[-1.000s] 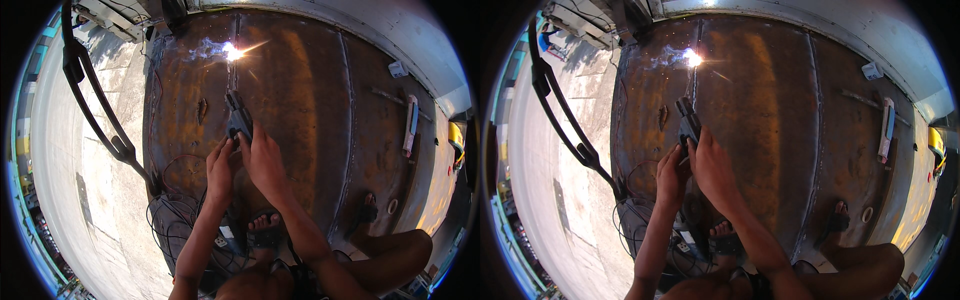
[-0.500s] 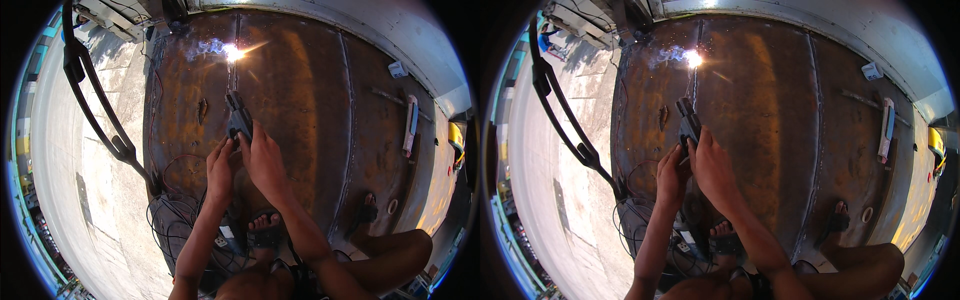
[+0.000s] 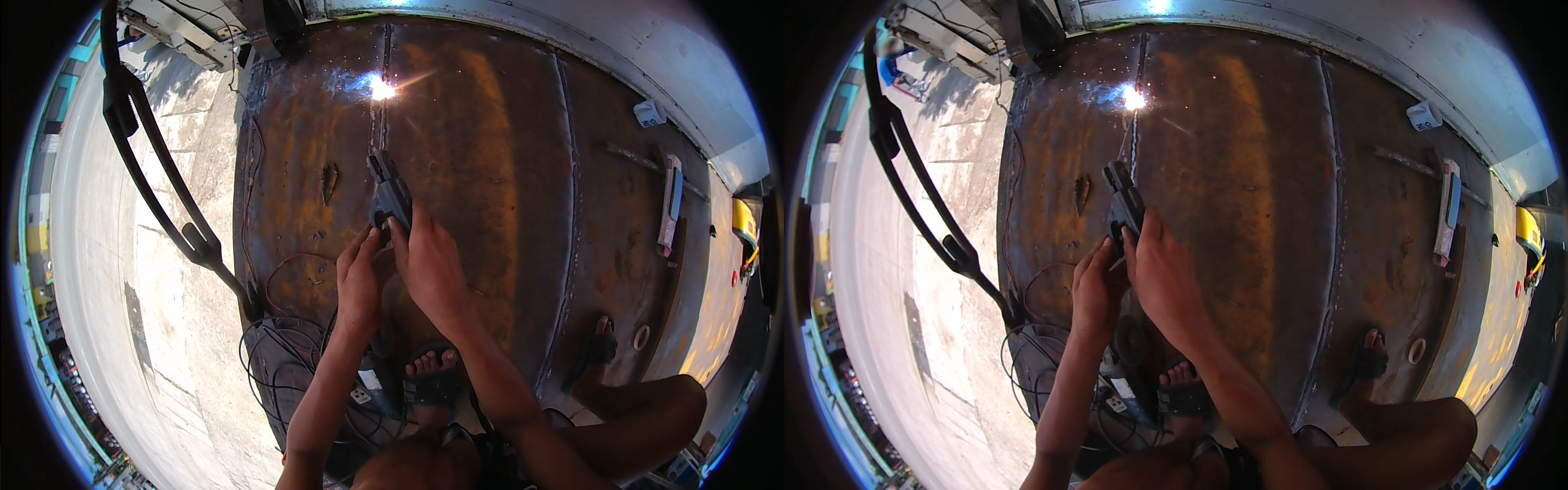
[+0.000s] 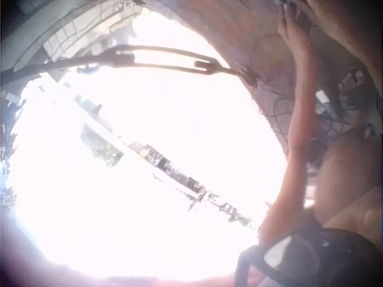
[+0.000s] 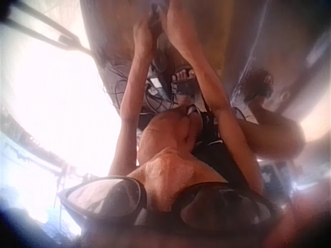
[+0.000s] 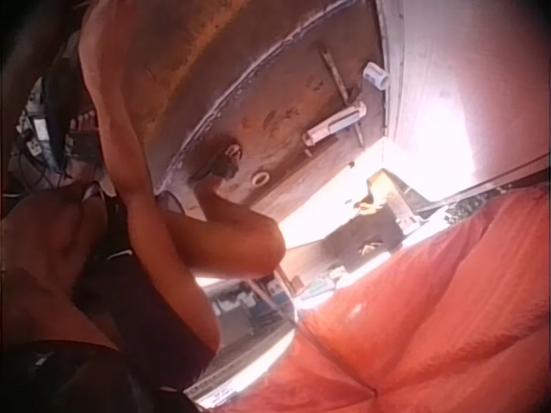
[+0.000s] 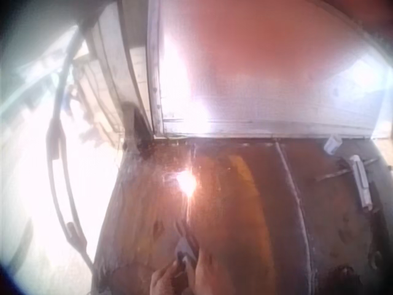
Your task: The person uses a welding torch to weld seams on a large, curved metal surface. They move the torch along the seams, creating bright sparks and molten metal. The person occasionally pauses to adjust their position or the welding rod.
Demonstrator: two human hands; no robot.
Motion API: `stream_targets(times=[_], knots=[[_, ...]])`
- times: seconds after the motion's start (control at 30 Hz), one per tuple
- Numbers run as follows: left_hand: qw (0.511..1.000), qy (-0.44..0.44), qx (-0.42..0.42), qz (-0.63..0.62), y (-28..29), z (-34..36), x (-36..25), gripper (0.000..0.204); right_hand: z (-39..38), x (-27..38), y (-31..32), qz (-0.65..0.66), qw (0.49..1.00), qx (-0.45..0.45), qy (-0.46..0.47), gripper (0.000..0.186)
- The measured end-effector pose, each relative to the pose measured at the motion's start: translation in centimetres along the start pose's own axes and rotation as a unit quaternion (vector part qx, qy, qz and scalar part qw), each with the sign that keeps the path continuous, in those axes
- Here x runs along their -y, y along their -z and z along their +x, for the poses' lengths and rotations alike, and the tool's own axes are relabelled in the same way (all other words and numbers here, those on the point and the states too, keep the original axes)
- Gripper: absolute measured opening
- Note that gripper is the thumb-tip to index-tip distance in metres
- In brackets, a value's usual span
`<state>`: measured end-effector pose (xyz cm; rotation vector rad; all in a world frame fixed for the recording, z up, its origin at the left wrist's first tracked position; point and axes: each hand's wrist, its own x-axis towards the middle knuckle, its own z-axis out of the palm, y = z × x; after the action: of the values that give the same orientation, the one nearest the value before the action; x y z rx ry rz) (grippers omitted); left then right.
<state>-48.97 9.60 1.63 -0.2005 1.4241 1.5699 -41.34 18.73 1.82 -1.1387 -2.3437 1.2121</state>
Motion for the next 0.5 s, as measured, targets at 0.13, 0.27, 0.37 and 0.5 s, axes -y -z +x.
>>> stream_targets(times=[0.13,0.27,0.37,0.5], knots=[[1.000,-0.006,0.000,-0.001,-0.12,-0.11,-0.06,0.037,-0.03,-0.06,-0.08,-0.003,1.000,0.000,-0.001,0.040],[1.000,-0.009,0.002,-0.004,0.08,0.02,0.16,0.037,-0.02,-0.15,-0.15,-0.002,1.000,0.001,0.000,0.040],[1.000,-0.008,0.005,-0.001,0.03,-0.02,0.10,0.037,0.02,-0.10,-0.06,0.000,1.000,0.002,-0.001,0.040],[1.000,-0.008,0.004,-0.003,0.12,0.11,0.29,0.036,0.00,-0.09,-0.07,0.000,1.000,0.001,0.001,0.040]])
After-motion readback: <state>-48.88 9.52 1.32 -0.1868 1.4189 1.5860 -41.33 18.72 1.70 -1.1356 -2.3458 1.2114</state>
